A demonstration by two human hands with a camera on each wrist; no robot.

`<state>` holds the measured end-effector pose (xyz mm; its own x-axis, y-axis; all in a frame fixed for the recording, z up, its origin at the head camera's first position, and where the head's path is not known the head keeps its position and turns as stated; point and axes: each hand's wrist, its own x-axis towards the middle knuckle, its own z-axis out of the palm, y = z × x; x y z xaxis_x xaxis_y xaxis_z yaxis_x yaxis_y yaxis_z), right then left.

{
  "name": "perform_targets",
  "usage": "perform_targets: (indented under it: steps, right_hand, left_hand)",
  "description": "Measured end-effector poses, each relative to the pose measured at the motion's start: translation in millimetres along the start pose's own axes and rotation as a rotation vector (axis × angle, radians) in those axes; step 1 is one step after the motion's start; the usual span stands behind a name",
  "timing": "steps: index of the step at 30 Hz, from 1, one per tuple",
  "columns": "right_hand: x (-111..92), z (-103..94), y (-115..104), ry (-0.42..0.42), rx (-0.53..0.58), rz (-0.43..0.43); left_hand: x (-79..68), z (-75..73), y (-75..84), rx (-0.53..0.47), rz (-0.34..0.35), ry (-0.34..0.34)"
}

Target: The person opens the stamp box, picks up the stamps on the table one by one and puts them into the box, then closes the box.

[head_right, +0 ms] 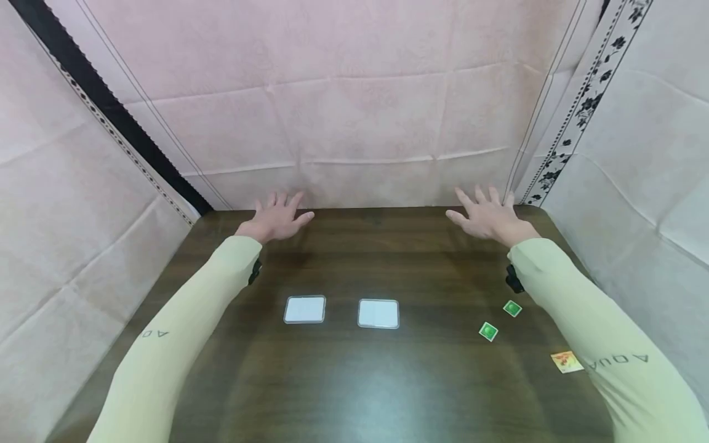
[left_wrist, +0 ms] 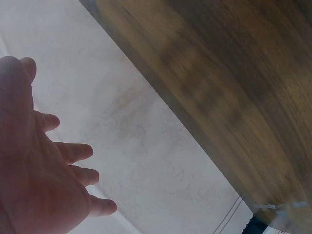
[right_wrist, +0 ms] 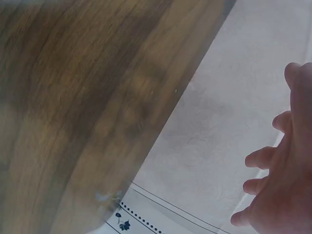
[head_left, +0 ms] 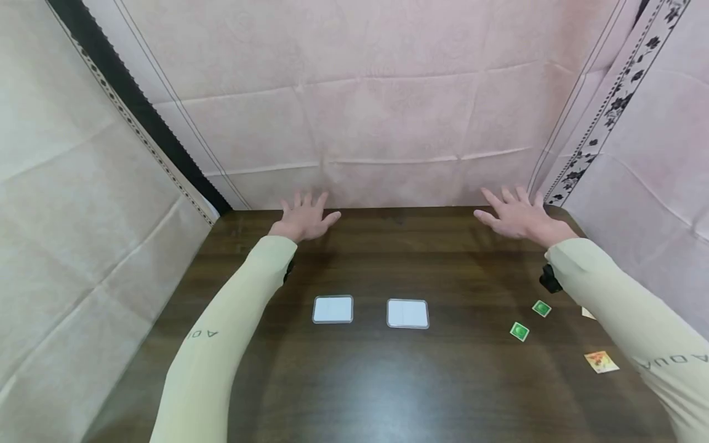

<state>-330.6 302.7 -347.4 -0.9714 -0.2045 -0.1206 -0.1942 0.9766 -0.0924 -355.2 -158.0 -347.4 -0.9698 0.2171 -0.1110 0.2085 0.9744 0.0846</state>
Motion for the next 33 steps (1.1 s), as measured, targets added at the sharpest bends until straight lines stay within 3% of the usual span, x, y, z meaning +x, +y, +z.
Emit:
perform_targets:
  steps: [18,33]
  right_hand:
    - [-22.6,14.5,-20.5,0.074,0.087,-0.036]
    - [-30.2,40.0,-47.0,0.082,0.197,-0.117]
  left_hand:
    - [-13.6,8.0,23.7,-0.028,0.051,-0.015]
    - [-29.5,26.3,50.4,-0.076,0.129,-0.047]
